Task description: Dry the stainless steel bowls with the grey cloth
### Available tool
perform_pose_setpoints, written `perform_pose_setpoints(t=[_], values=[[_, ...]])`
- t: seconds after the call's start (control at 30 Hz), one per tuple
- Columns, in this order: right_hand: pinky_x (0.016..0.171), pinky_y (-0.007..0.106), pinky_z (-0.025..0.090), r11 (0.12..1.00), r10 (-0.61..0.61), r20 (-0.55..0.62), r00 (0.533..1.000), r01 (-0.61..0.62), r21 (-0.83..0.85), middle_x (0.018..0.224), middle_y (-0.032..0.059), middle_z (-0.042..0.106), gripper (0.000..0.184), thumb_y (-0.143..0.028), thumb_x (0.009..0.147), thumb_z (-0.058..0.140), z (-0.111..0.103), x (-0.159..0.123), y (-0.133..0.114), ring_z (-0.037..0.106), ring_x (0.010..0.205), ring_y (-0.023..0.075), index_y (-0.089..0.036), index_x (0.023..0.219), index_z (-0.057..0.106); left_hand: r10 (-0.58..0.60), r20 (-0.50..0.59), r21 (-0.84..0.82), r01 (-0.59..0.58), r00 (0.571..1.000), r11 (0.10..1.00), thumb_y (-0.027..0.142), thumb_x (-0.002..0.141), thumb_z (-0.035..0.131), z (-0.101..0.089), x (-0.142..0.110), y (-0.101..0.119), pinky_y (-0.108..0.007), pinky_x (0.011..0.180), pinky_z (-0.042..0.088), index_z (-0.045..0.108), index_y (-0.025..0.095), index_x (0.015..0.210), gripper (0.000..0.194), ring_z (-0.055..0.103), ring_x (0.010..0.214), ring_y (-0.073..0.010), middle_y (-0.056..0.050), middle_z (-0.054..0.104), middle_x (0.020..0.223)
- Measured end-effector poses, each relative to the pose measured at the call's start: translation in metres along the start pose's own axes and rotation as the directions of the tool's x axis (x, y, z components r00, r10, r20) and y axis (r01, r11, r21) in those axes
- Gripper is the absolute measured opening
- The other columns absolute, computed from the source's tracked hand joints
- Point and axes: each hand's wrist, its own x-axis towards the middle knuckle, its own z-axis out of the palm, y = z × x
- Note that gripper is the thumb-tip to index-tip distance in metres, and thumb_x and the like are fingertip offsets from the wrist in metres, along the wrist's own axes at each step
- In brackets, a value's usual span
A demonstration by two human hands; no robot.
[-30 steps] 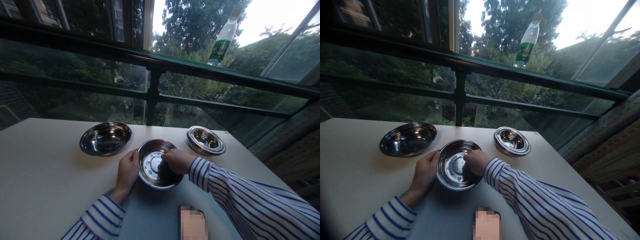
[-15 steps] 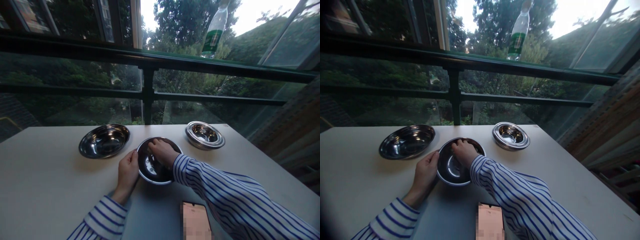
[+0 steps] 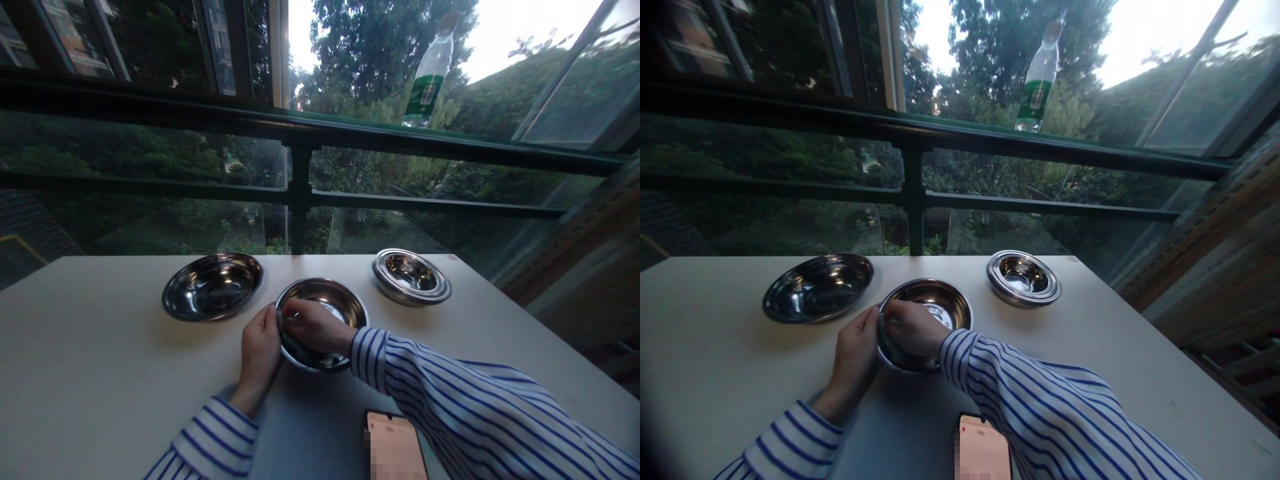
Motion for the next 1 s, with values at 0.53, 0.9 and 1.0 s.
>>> perform_pose_setpoints(t=[0.53, 0.9, 1.0], values=[[0.068, 0.02, 0.041, 0.994, 0.055, 0.051, 0.997, -0.059, 0.09, 0.089, 0.0004, 0.06, 0.015, -0.02, 0.084, 0.048, 0.004, 0.002, -0.002, 0.055, 0.079, 0.011, -0.017, 0.099, 0.052, 0.032, -0.093, 0.07, -0.026, 0.995, 0.997, 0.037, 0.08, 0.041, 0.0, 0.0, 0.003, -0.027, 0.061, 0.044, 0.064, 0.015, 0.073, 0.033, 0.059, 0.066, -0.0188, -0.004, 0.066, 0.066], [0.063, 0.023, 0.041, 0.997, 0.017, 0.302, 0.953, 0.007, -0.078, 0.088, 0.0053, 0.061, 0.019, -0.02, 0.085, 0.043, -0.018, -0.026, -0.012, 0.055, 0.076, 0.0146, -0.016, 0.099, 0.055, 0.038, -0.144, 0.103, -0.023, 0.989, 0.994, 0.033, 0.079, 0.043, 0.001, -0.001, 0.007, -0.025, 0.058, 0.04, 0.059, 0.017, 0.064, 0.028, 0.055, 0.062, -0.0174, -0.001, 0.06, 0.06], [0.065, 0.023, 0.041, 0.991, 0.018, 0.311, 0.95, 0.025, -0.133, 0.093, 0.007, 0.061, 0.022, -0.021, 0.088, 0.037, -0.013, -0.018, -0.021, 0.055, 0.079, 0.0145, -0.016, 0.104, 0.052, 0.032, -0.143, 0.105, -0.017, 0.989, 0.994, 0.033, 0.078, 0.043, -0.003, 0.0, 0.007, -0.025, 0.058, 0.041, 0.058, 0.016, 0.062, 0.027, 0.055, 0.064, -0.018, -0.002, 0.06, 0.06]])
